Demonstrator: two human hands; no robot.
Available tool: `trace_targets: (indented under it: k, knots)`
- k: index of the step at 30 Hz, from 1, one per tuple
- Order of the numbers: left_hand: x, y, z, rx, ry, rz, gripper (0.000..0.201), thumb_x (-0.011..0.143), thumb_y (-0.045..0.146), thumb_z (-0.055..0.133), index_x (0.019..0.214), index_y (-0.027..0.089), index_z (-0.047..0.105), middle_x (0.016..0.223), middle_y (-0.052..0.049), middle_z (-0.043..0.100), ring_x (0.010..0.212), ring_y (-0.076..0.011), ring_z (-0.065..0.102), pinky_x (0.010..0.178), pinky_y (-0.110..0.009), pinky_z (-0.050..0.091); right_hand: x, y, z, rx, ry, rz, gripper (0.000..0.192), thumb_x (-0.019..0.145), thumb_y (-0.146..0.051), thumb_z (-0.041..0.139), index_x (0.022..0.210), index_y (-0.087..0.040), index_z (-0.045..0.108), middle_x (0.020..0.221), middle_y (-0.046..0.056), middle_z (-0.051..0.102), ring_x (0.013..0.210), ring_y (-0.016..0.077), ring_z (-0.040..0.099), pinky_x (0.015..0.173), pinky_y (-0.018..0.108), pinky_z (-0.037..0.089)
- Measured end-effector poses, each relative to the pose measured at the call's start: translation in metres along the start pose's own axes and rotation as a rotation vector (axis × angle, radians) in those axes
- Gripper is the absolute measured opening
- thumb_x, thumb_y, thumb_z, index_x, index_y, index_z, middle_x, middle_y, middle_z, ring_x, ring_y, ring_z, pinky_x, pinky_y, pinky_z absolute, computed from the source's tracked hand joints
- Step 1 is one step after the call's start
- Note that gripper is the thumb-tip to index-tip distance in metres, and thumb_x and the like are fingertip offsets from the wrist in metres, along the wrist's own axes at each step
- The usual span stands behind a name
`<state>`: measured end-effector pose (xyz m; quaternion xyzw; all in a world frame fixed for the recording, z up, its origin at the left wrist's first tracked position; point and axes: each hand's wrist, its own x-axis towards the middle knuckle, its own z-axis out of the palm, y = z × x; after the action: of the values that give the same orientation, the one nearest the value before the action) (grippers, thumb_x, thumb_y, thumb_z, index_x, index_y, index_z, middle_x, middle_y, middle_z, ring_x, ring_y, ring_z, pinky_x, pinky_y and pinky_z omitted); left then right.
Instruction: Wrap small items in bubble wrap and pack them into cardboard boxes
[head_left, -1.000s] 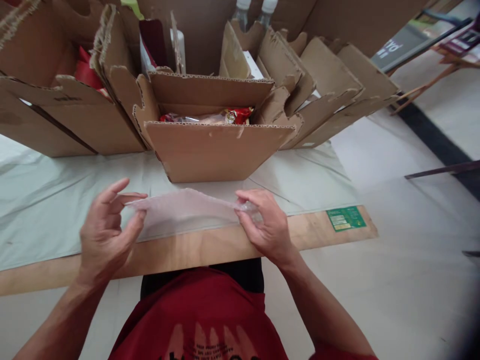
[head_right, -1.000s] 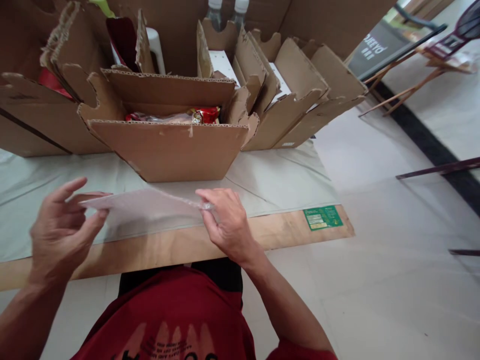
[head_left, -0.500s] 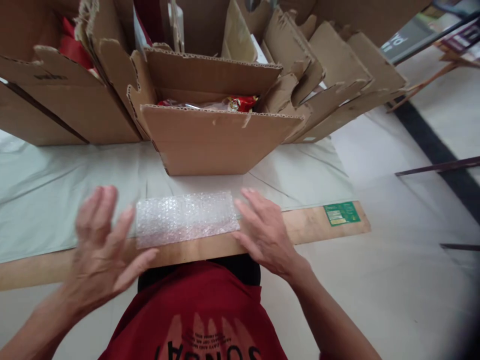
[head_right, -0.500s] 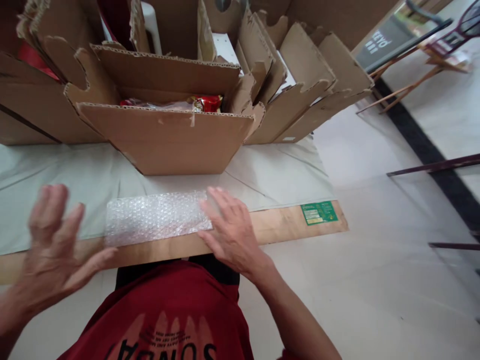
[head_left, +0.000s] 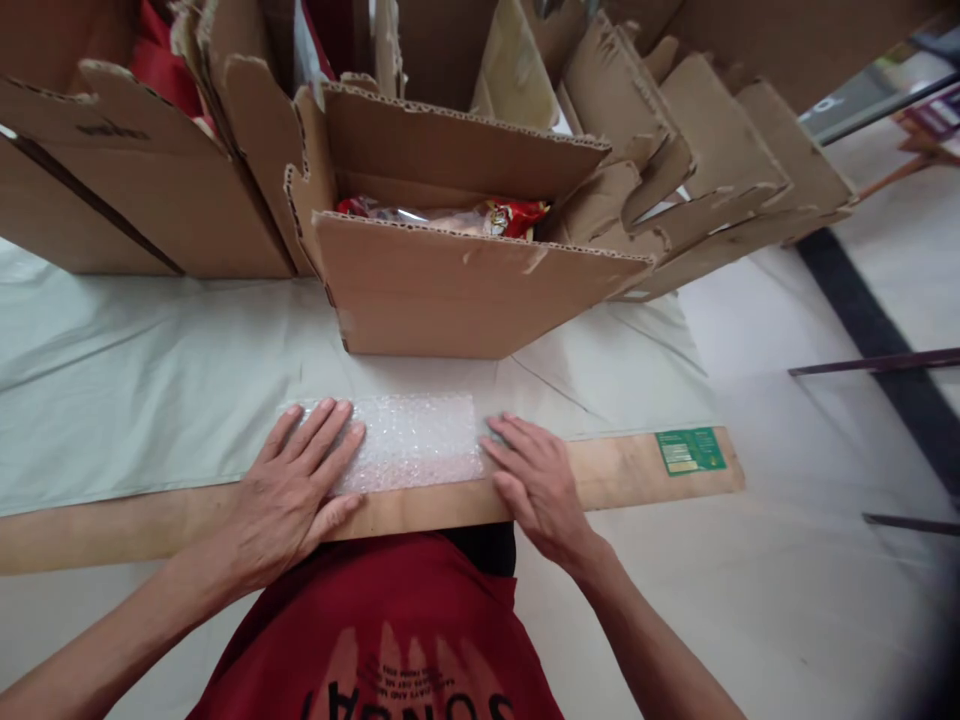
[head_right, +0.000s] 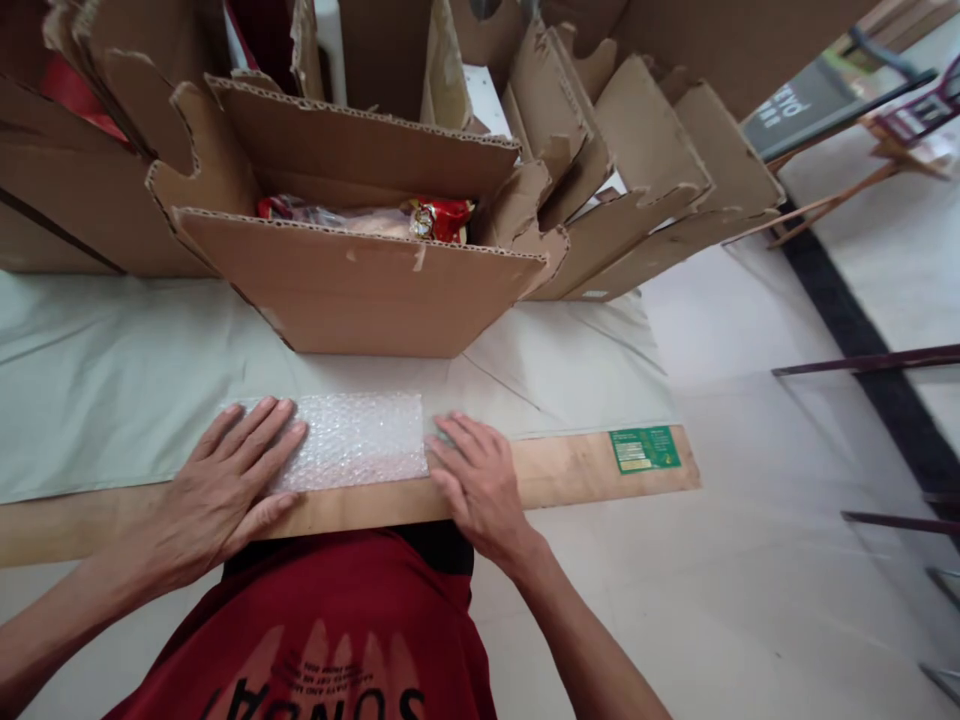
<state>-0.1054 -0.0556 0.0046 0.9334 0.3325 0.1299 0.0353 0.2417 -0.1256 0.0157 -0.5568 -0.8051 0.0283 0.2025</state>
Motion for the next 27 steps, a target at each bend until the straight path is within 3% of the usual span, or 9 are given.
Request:
trace_targets:
  k: [2,4,7,10,14,17,19,22,27]
  knots:
    - [-0.004,-0.002,-0.007,-0.007,0.084,-0.088,0.051,0.105,0.033,0.053,0.153,0.016,0.052,0.162,-0.023,0.051,0.155,-0.0422,0.042,0.124,-0.063,0.034,0.005,0.007,-0.004,0.013,0.118,0.065,0.023,0.108,-0.022,0.050,0.116,-0.020,0.072,0.123,0.010,0.079,0.124,0.0282,0.070,0.101,0.047,0.054]
    - [-0.011,-0.007,-0.015,0.042,0.179,-0.242,0.042,0.102,0.033,0.059,0.141,0.019,0.061,0.147,-0.022,0.063,0.143,-0.0445,0.054,0.114,-0.065,0.044,0.021,0.007,0.000,0.008,0.140,0.085,0.021,0.106,-0.022,0.054,0.118,-0.019,0.071,0.120,0.011,0.079,0.119,0.0281,0.071,0.099,0.046,0.054]
    - [-0.019,-0.012,-0.019,0.134,0.196,-0.432,0.034,0.099,0.045,0.063,0.116,0.018,0.072,0.113,-0.019,0.073,0.109,-0.0421,0.066,0.092,-0.061,0.053,0.053,-0.001,0.014,-0.011,0.010,0.093,0.033,0.105,-0.031,0.058,0.133,-0.016,0.067,0.139,0.017,0.072,0.129,0.0339,0.065,0.102,0.050,0.052]
    - [-0.018,-0.009,-0.013,0.097,0.178,-0.472,0.031,0.098,0.047,0.059,0.095,0.020,0.072,0.096,-0.016,0.073,0.090,-0.0364,0.066,0.081,-0.054,0.053,0.073,-0.012,0.024,0.015,-0.119,0.109,0.027,0.101,-0.031,0.064,0.123,-0.016,0.071,0.149,0.019,0.065,0.134,0.0367,0.060,0.104,0.052,0.050]
    - [-0.010,-0.002,-0.016,-0.088,0.257,-0.470,0.021,0.094,0.038,0.055,0.082,0.023,0.064,0.093,-0.010,0.075,0.087,-0.0299,0.069,0.080,-0.045,0.054,0.064,-0.027,0.014,0.191,-0.121,0.171,0.008,0.099,-0.024,0.065,0.099,-0.018,0.071,0.119,0.014,0.078,0.111,0.0302,0.070,0.099,0.047,0.053]
    - [-0.007,-0.013,-0.038,-0.234,0.253,-0.572,0.014,0.092,0.038,0.060,0.087,0.025,0.063,0.081,0.001,0.073,0.059,-0.0166,0.061,0.061,-0.031,0.050,0.043,-0.049,-0.003,0.393,-0.075,0.282,0.019,0.099,-0.025,0.065,0.117,-0.022,0.070,0.104,0.006,0.080,0.091,0.0227,0.073,0.087,0.039,0.058]
    - [-0.002,-0.028,-0.053,-0.294,0.221,-0.609,0.015,0.090,0.040,0.063,0.093,0.025,0.066,0.075,0.006,0.071,0.043,-0.0099,0.048,0.050,-0.026,0.043,0.031,-0.069,-0.008,0.541,-0.069,0.292,0.035,0.099,-0.024,0.064,0.134,-0.025,0.065,0.115,0.006,0.080,0.096,0.0206,0.075,0.088,0.035,0.061]
    - [0.017,-0.049,-0.058,-0.312,0.136,-0.496,0.019,0.090,0.038,0.064,0.101,0.024,0.070,0.084,0.003,0.077,0.049,-0.0108,0.055,0.053,-0.026,0.046,0.017,-0.102,0.000,0.717,-0.112,0.221,0.048,0.100,-0.020,0.060,0.148,-0.026,0.061,0.133,0.007,0.077,0.113,0.0203,0.075,0.099,0.034,0.061]
    - [0.072,-0.048,-0.022,-0.258,0.027,-0.165,0.026,0.095,0.026,0.057,0.116,0.020,0.072,0.103,-0.007,0.080,0.089,-0.0230,0.074,0.082,-0.037,0.060,-0.004,-0.129,0.019,0.842,-0.197,0.319,0.032,0.100,-0.017,0.057,0.123,-0.024,0.079,0.108,0.005,0.083,0.093,0.0194,0.078,0.088,0.032,0.063]
